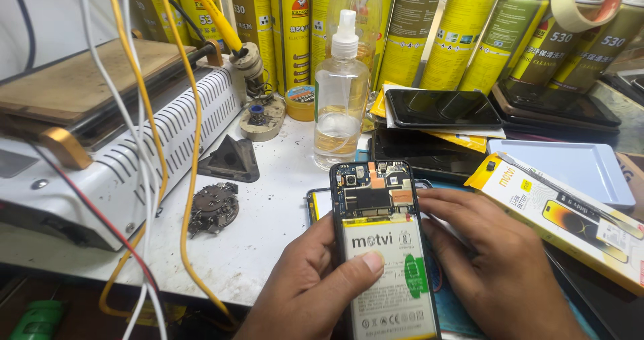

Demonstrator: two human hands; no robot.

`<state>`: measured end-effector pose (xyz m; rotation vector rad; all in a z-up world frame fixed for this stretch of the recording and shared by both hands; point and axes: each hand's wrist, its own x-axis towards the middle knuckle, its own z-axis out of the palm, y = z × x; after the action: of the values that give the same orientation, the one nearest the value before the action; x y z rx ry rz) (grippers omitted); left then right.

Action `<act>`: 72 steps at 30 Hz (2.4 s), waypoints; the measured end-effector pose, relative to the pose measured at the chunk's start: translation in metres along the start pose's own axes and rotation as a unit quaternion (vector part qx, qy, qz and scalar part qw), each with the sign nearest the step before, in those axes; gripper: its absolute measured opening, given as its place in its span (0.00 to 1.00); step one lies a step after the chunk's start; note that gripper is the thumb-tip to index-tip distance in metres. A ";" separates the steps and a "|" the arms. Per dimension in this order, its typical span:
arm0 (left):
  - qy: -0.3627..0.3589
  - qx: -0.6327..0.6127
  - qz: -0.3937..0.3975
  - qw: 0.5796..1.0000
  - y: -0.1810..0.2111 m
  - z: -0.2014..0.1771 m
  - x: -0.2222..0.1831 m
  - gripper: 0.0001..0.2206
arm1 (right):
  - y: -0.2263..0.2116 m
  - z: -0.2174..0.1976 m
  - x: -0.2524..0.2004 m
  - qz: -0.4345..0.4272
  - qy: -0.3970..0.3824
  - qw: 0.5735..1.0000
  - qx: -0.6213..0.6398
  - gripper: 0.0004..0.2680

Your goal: The person handles a smartphone with a cracked screen, connects a charging cable, and repeatedly opens and closes the back cover to inspect the internal components. The person also wipes the phone's exterior with a cloth.

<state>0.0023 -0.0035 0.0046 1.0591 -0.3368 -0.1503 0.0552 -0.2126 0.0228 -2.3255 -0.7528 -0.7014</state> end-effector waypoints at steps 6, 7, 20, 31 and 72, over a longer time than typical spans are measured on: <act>0.021 -0.003 -0.013 1.000 0.001 0.003 -0.004 0.20 | -0.005 -0.002 -0.001 -0.035 -0.026 0.999 0.025 0.13; 0.017 -0.002 -0.008 1.000 0.000 0.003 -0.004 0.19 | -0.005 -0.003 -0.003 -0.023 -0.019 0.999 0.028 0.13; 0.091 0.019 -0.057 0.994 0.013 0.017 -0.007 0.18 | -0.010 -0.010 -0.005 -0.017 0.025 0.999 0.040 0.13; 0.145 -0.018 -0.056 0.988 0.023 0.015 -0.014 0.17 | -0.012 -0.015 -0.005 0.079 0.039 0.996 0.028 0.08; 0.096 -0.049 0.016 0.994 0.015 -0.008 0.006 0.15 | -0.026 -0.013 0.003 0.158 0.037 0.987 -0.008 0.10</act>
<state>0.0100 0.0086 0.0152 0.9620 -0.1719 -0.0346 0.0364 -0.2027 0.0426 -2.3449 -0.3337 -0.6476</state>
